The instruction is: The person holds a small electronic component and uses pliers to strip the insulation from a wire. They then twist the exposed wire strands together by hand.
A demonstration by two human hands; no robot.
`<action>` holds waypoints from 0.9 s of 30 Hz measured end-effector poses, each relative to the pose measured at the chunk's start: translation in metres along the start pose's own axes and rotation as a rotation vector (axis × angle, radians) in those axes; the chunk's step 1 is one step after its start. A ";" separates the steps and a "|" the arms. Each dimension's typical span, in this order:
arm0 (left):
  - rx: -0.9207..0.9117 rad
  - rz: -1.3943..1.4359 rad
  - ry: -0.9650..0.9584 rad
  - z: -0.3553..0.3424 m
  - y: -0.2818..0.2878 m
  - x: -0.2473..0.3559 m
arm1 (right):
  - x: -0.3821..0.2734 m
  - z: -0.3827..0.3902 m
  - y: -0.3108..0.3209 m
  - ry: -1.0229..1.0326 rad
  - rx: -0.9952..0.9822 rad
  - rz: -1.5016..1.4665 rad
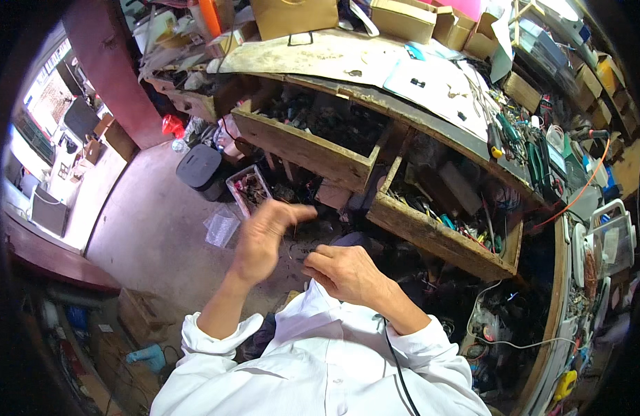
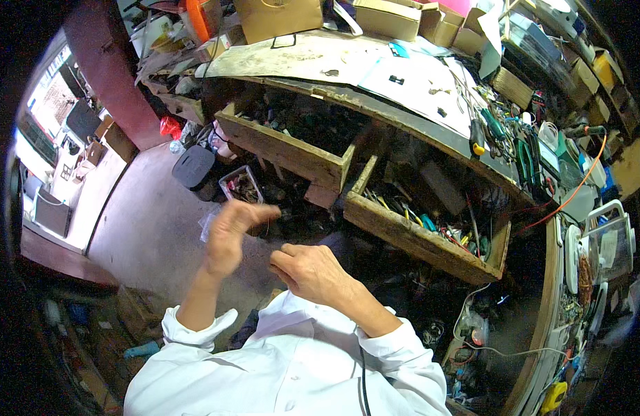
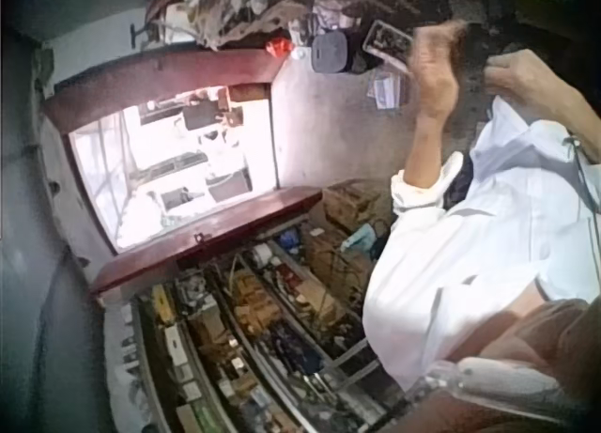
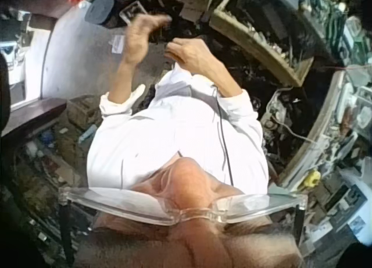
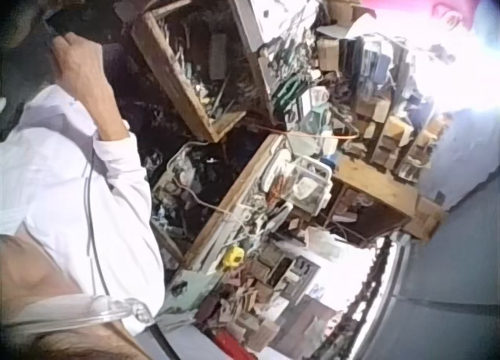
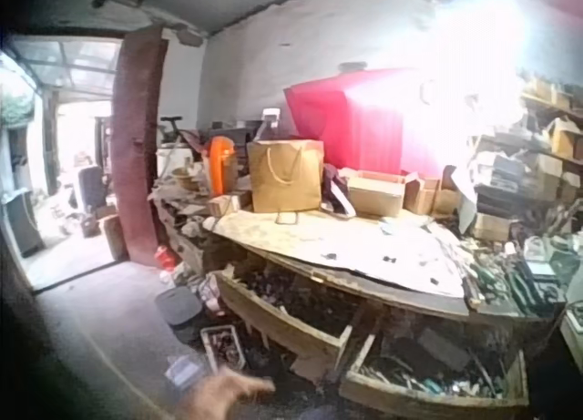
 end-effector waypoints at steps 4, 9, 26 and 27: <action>-0.077 0.091 0.543 0.028 -0.023 -0.018 | 0.007 -0.009 0.022 -0.021 0.127 0.058; -0.210 0.166 0.502 0.024 -0.014 -0.021 | 0.024 -0.004 0.025 -0.108 0.296 -0.147; -0.168 -0.260 0.100 0.008 -0.014 -0.021 | 0.037 0.000 0.004 -0.269 0.153 -0.316; -0.136 -0.345 -0.051 0.008 -0.019 -0.023 | 0.042 0.002 0.001 -0.378 0.167 -0.484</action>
Point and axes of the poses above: each hand's wrist, its own z-axis away from the middle knuckle, its own y-axis out of the back of the hand, x = y × z, the point moved 3 cm from there along -z, towards the middle knuckle, and after that the axes turned 10 degrees about z, right-handed, at the moved point
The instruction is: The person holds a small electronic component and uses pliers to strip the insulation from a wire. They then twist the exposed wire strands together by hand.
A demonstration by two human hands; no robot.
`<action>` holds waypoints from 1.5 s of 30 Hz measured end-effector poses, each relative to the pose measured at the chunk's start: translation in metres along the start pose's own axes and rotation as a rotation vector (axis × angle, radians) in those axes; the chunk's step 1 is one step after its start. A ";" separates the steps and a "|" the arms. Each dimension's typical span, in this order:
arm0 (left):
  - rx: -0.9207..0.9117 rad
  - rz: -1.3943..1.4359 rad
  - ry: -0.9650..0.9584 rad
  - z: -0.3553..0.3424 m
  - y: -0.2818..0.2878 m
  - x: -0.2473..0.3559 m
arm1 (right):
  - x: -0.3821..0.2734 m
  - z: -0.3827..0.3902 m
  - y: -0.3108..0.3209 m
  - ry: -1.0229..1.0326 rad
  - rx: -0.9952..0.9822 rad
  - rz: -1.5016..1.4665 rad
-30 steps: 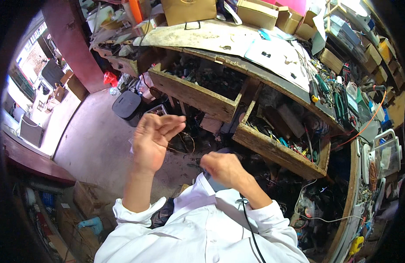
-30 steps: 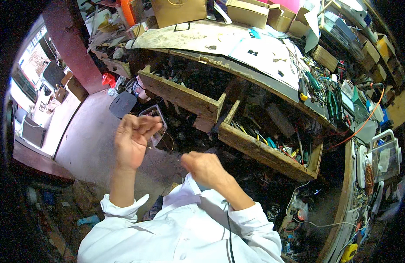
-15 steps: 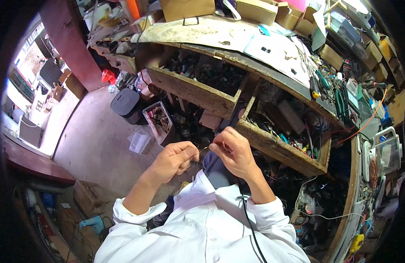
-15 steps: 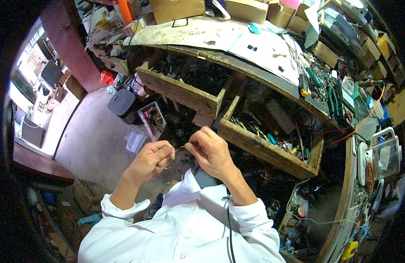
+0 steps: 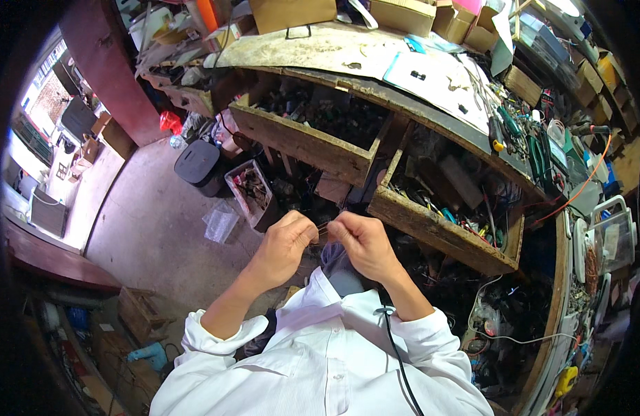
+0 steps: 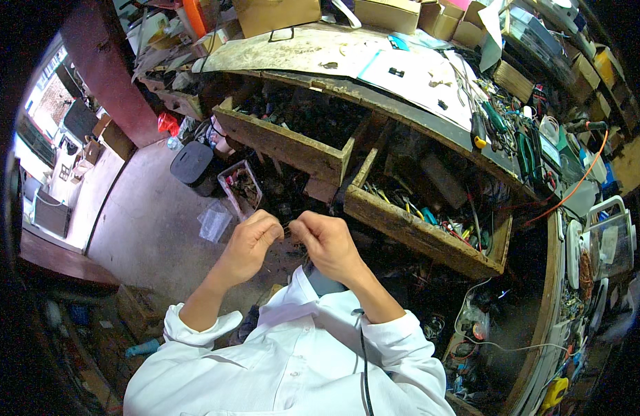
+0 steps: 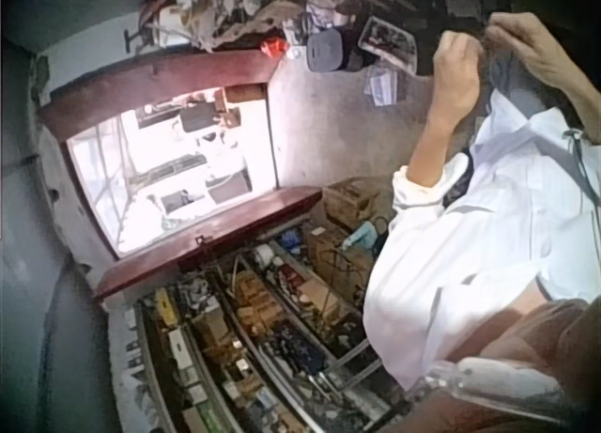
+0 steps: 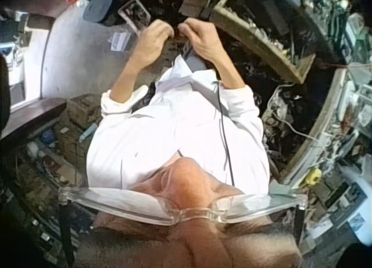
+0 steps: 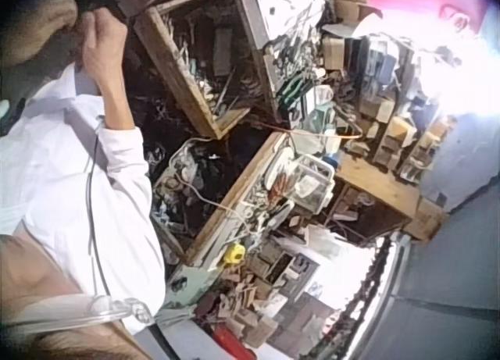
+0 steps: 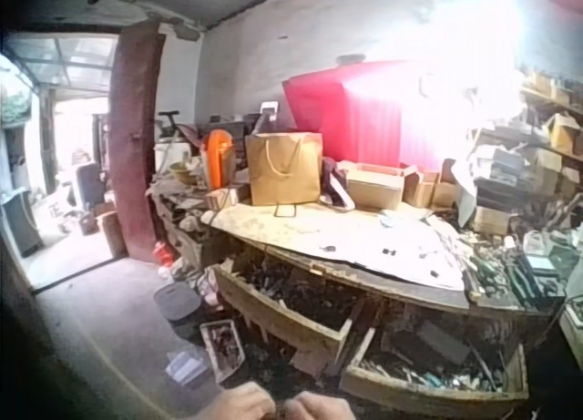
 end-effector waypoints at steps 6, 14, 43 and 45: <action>-0.143 -0.106 0.276 0.001 -0.007 0.021 | 0.019 0.001 -0.003 -0.458 0.001 -0.782; -0.154 -0.403 0.025 0.000 -0.010 0.039 | 0.027 0.003 -0.012 -0.583 0.013 -1.123; 0.285 0.565 0.189 0.011 0.022 0.005 | -0.002 -0.057 0.154 -0.118 0.622 -0.574; 0.252 0.590 0.263 0.023 0.019 -0.001 | 0.003 -0.081 0.204 -0.079 0.776 -0.583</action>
Point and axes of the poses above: each hand's wrist, its own z-axis away from the middle knuckle, its own y-axis out of the back of the hand, x = y × z, the point moved 3 cm from there along -z, towards the middle knuckle, and after that the axes turned 10 degrees about z, right-handed, at the moved point
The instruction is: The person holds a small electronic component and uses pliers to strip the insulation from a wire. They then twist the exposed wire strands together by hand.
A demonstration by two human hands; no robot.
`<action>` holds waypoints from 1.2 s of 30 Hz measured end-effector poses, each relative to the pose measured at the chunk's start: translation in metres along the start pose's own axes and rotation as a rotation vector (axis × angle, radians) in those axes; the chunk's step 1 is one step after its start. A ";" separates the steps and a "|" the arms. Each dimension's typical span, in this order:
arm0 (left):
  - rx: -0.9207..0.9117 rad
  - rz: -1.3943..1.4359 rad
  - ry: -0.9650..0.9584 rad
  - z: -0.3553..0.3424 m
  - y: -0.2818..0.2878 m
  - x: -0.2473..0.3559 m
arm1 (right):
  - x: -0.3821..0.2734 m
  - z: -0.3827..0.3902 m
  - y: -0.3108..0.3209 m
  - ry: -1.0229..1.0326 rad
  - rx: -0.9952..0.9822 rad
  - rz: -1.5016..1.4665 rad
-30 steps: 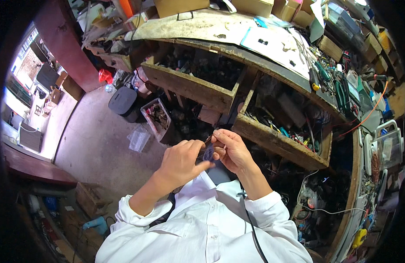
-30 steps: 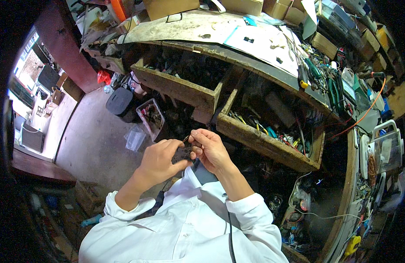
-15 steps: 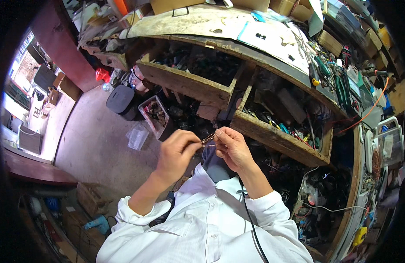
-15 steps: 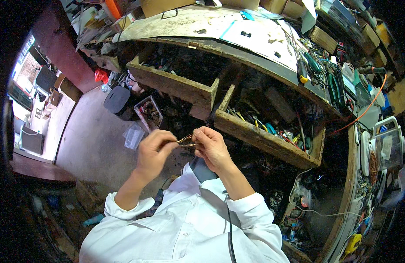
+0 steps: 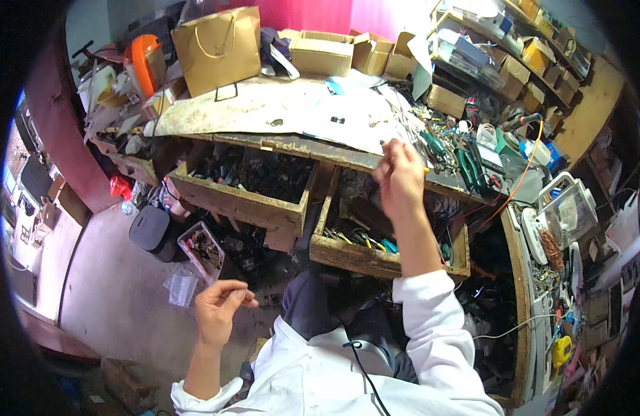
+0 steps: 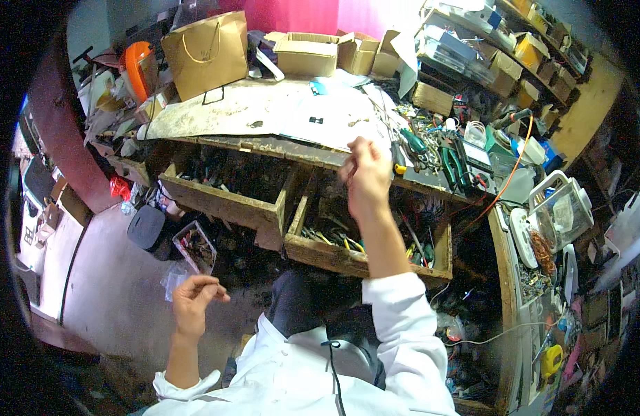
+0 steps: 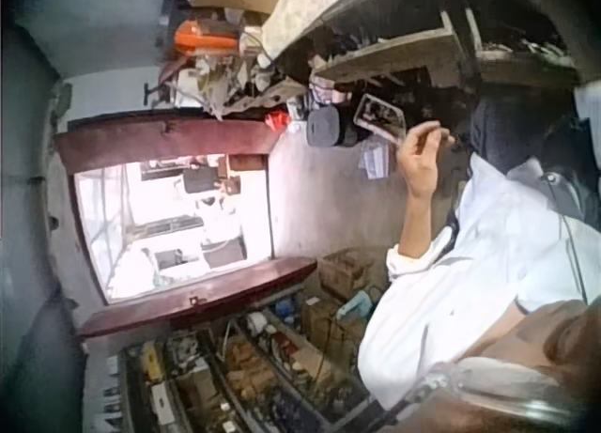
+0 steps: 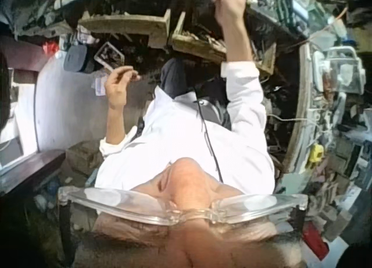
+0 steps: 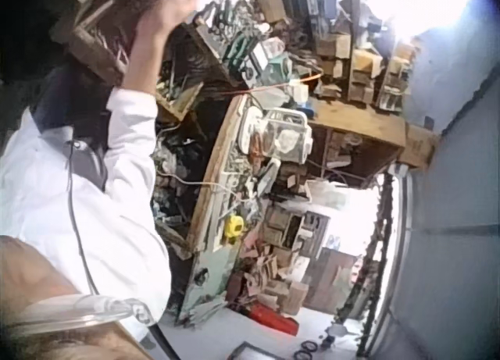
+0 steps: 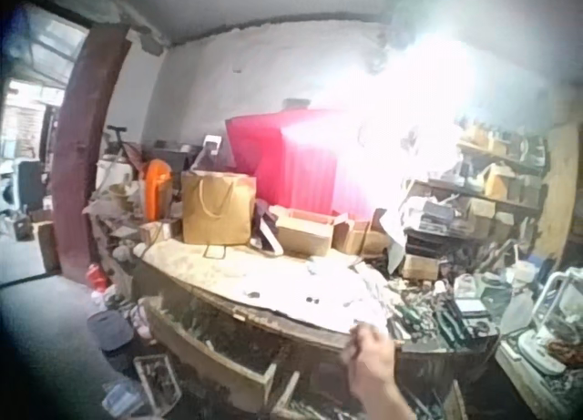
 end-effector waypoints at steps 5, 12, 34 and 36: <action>0.017 0.025 0.115 0.020 0.011 -0.018 | -0.008 -0.117 0.038 0.061 0.060 -0.099; 0.030 0.047 0.151 0.035 0.023 -0.026 | 0.007 -0.160 0.060 -0.078 0.049 0.666; -0.122 0.049 0.179 0.005 -0.039 -0.017 | 0.020 0.025 -0.015 -0.051 -0.409 0.314; -0.135 0.064 0.153 -0.006 -0.048 -0.018 | 0.035 0.066 -0.015 -0.101 -0.456 0.157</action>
Point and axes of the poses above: each hand's wrist, its own z-axis away from the middle knuckle, its own y-axis out of the back of the hand, x = y × z, the point moved 3 cm from there along -z, towards the middle knuckle, and after that the axes turned 10 degrees about z, right-handed, at the moved point
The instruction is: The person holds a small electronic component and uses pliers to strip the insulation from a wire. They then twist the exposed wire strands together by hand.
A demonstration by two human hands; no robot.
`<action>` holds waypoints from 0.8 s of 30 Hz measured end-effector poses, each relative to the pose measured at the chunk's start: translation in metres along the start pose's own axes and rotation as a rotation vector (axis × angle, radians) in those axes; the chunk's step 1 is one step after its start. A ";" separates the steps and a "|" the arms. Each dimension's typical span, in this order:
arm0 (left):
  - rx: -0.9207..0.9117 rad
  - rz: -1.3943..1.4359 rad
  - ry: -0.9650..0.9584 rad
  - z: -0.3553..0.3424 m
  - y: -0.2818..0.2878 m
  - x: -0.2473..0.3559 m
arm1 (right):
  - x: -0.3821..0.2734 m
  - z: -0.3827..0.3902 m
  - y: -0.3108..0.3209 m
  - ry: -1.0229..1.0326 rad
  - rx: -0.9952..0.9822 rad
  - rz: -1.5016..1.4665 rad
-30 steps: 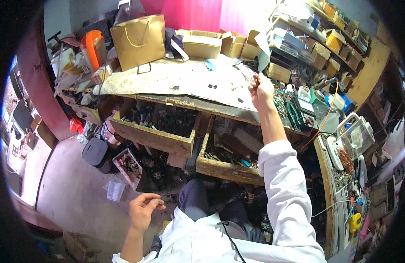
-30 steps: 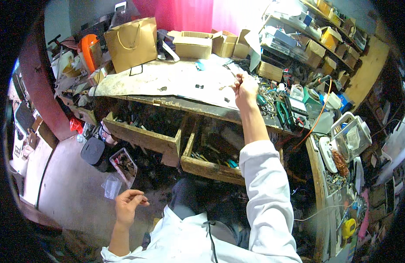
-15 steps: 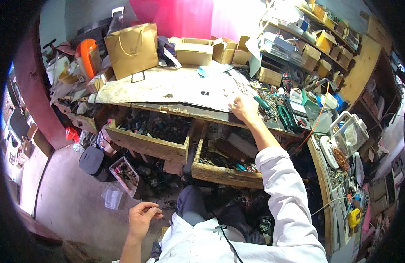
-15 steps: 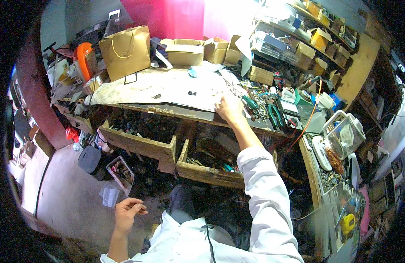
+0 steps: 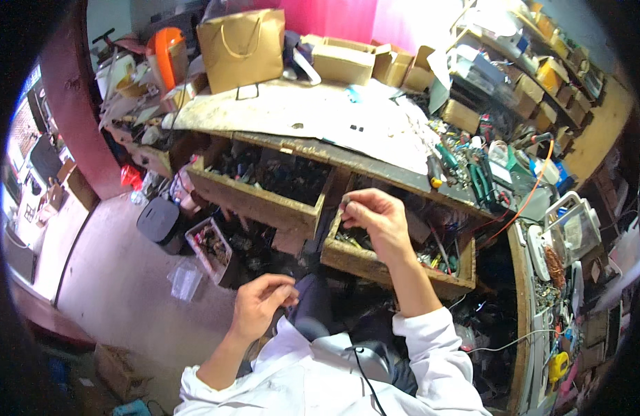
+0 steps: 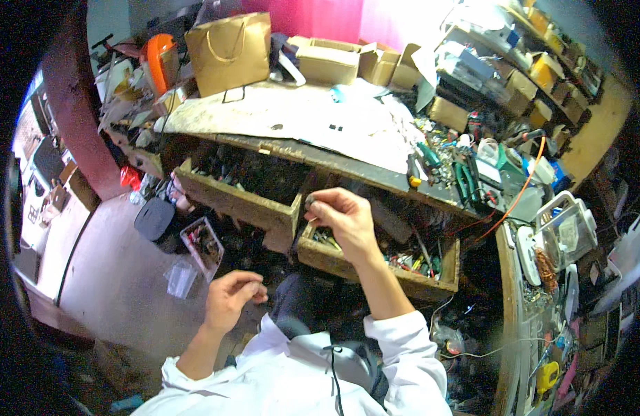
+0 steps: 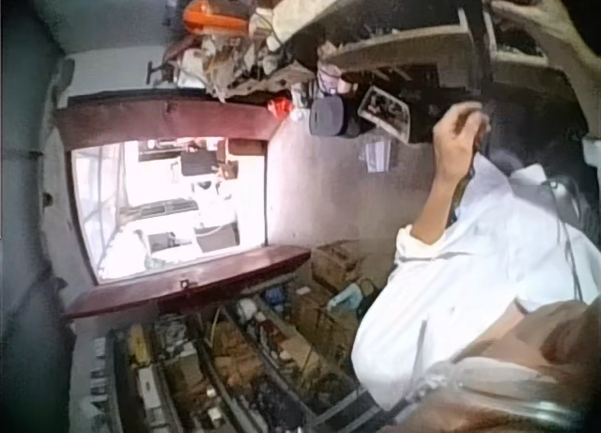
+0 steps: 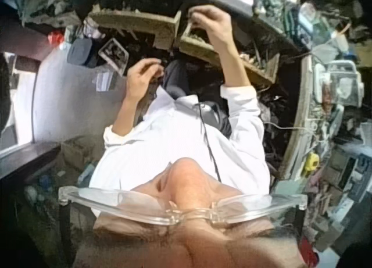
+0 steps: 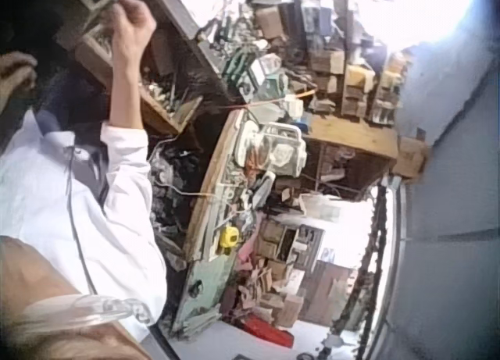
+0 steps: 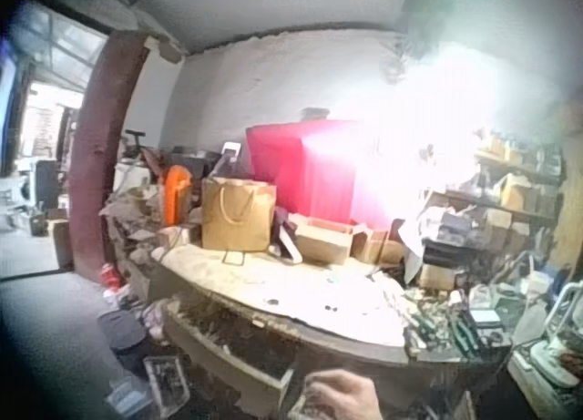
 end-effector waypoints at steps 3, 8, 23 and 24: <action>0.047 -0.019 -0.057 -0.010 -0.013 0.014 | 0.018 0.041 -0.035 -0.107 -0.052 -0.194; -0.031 0.117 -0.076 -0.025 -0.028 0.015 | 0.033 0.079 -0.051 -0.164 -0.089 -0.262; 0.116 0.159 -0.109 -0.013 0.015 -0.009 | -0.008 0.052 0.006 0.186 0.065 0.726; 0.164 0.164 -0.090 -0.008 0.024 -0.009 | -0.020 0.044 0.020 0.281 0.132 0.916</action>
Point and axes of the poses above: each hand's wrist, its own z-axis away from the middle knuckle, its own y-axis out of the back of the hand, x = y × z, the point moved 3 cm from there along -z, towards the middle knuckle, and after that the axes turned 10 degrees about z, right-handed, at the moved point
